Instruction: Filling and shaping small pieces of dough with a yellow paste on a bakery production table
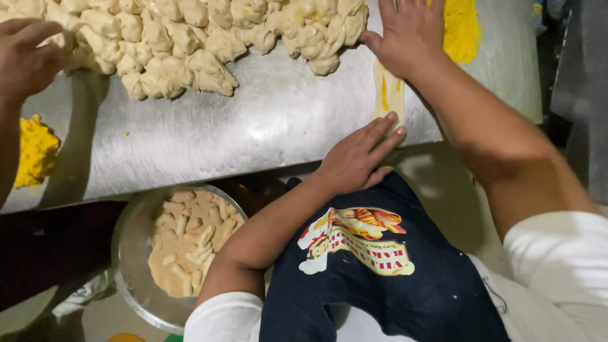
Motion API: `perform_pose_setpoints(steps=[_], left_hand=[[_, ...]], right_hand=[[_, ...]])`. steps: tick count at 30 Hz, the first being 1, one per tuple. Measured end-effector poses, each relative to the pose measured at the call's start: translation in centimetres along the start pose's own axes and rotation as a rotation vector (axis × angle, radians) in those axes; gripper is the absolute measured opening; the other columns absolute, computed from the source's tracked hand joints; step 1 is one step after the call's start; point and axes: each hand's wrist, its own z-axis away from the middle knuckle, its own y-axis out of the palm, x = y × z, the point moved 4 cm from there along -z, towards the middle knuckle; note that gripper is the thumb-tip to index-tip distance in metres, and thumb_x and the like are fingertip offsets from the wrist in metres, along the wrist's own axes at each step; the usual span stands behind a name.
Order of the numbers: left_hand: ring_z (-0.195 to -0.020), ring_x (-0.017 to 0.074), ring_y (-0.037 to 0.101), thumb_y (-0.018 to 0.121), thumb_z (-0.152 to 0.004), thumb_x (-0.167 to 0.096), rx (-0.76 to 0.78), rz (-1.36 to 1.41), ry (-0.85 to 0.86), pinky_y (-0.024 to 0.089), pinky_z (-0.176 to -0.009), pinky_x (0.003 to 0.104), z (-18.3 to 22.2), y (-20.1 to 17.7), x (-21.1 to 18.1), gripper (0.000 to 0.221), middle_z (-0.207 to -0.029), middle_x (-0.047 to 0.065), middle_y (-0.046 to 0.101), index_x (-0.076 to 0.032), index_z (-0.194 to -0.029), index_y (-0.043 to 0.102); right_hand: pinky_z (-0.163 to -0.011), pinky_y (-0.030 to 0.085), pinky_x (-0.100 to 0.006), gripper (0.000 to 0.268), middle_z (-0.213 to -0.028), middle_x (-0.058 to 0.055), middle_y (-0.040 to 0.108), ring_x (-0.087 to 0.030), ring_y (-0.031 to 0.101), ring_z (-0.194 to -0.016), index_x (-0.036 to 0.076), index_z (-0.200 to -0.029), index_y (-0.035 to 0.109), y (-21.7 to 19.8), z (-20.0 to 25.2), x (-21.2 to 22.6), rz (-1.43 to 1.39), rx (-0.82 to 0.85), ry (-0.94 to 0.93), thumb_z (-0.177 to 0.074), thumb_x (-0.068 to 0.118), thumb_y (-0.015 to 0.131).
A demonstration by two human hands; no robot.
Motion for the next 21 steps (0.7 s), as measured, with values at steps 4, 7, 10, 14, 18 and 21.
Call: perform_pose_setpoints(steps=[4,7,10,14,18,21], left_hand=[[-0.142,0.0433,0.052,0.06,-0.105,-0.018,-0.251,0.3,-0.228,0.046,-0.121,0.046,3.3,-2.2,2.2,0.056,-0.155,0.027,0.042,-0.002,-0.154,0.038],[-0.139,0.0446,0.05,0.07,-0.096,-0.017,-0.315,0.303,-0.27,0.042,-0.12,0.051,4.3,-2.3,4.9,0.061,-0.145,0.024,0.051,-0.001,-0.149,0.045],[-0.138,0.0517,0.046,0.083,-0.085,-0.029,-0.226,0.205,-0.22,0.04,-0.116,0.061,1.5,-2.3,5.2,0.062,-0.141,0.023,0.054,-0.005,-0.137,0.06],[-0.134,0.0452,0.049,0.086,-0.08,-0.045,-0.179,-0.008,-0.293,0.044,-0.107,0.063,-2.7,1.5,8.8,0.047,-0.134,0.012,0.058,-0.021,-0.118,0.074],[-0.136,0.0448,0.049,0.085,-0.085,-0.047,-0.203,-0.149,-0.412,0.044,-0.11,0.063,-2.3,-0.4,7.7,0.063,-0.138,0.014,0.057,-0.017,-0.136,0.065],[-0.13,0.0434,0.053,0.084,-0.078,-0.046,-0.085,-0.012,-0.352,0.043,-0.105,0.062,-0.6,-0.6,5.4,0.034,-0.12,0.009,0.066,-0.016,-0.094,0.077]], right_hand=[[-0.116,-0.003,-0.073,0.086,-0.173,-0.021,0.01,-0.041,0.001,-0.158,0.003,-0.165,0.019,-5.2,7.8,4.9,-0.391,0.663,0.237,-0.101,0.059,0.034],[-0.116,0.008,-0.074,0.086,-0.168,-0.022,0.027,-0.043,0.012,-0.159,-0.001,-0.16,0.035,-10.0,16.0,10.1,-0.43,0.547,0.155,-0.093,0.051,0.053],[-0.112,0.024,-0.068,0.066,-0.138,-0.018,0.052,-0.041,0.041,-0.135,0.005,-0.145,0.06,-9.7,19.3,9.4,-0.316,0.187,0.144,-0.098,0.053,0.062],[-0.111,0.02,-0.068,0.058,-0.119,-0.01,0.059,-0.039,0.051,-0.127,0.012,-0.111,0.074,-5.4,17.2,3.7,-0.337,-0.096,0.249,-0.114,0.068,0.059],[-0.108,0.011,-0.069,0.063,-0.122,-0.013,0.057,-0.042,0.049,-0.129,0.006,-0.127,0.07,-5.9,16.2,2.7,-0.406,-0.129,0.277,-0.116,0.067,0.058],[-0.108,0.019,-0.075,0.039,-0.132,-0.019,0.066,-0.05,0.046,-0.142,0.009,-0.117,0.077,-8.6,17.4,4.7,-0.466,0.037,0.063,-0.108,0.046,0.067]])
